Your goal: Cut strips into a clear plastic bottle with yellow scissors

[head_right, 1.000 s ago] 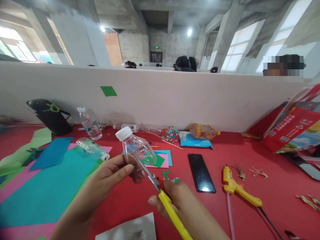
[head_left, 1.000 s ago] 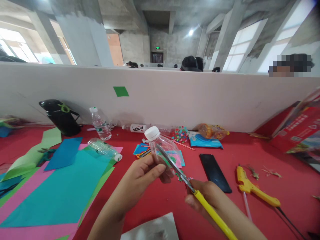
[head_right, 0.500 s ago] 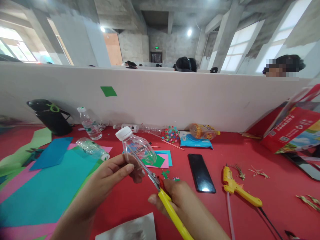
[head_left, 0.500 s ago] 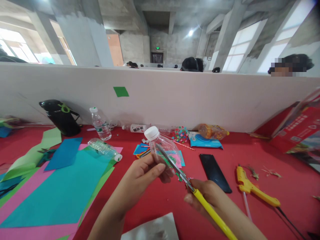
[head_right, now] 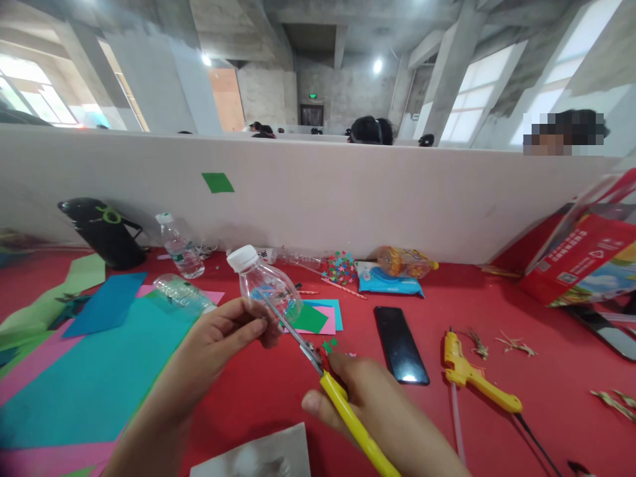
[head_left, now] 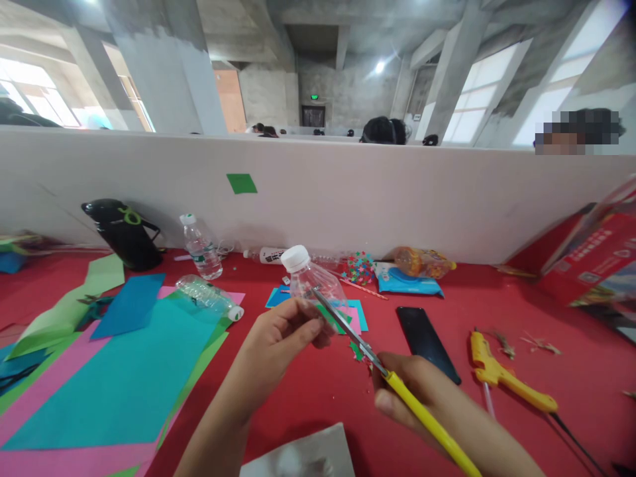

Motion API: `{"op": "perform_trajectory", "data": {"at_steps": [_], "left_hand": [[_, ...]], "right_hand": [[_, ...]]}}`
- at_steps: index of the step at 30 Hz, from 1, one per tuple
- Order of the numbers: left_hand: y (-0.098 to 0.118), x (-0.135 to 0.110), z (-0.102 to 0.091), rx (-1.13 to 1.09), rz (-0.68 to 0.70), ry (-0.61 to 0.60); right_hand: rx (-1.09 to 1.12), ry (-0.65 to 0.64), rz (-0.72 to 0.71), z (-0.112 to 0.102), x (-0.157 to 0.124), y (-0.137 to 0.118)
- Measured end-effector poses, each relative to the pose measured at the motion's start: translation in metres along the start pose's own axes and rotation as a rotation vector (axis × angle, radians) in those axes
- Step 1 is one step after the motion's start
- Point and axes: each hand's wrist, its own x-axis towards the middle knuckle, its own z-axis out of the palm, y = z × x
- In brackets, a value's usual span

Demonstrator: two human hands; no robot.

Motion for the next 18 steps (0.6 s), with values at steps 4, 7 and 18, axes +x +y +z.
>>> {"op": "perform_trajectory", "data": {"at_steps": [4, 7, 18], "left_hand": [[0.000, 0.000, -0.003, -0.103, 0.003, 0.031], [0.004, 0.000, -0.007, -0.237, 0.017, 0.102], [0.003, -0.001, -0.015, -0.230, 0.037, 0.245]], "right_hand": [[0.013, -0.008, -0.018, -0.001, -0.001, 0.003], [0.002, -0.018, -0.025, -0.003, -0.002, 0.003], [-0.061, -0.023, -0.059, -0.004, -0.002, -0.005]]}}
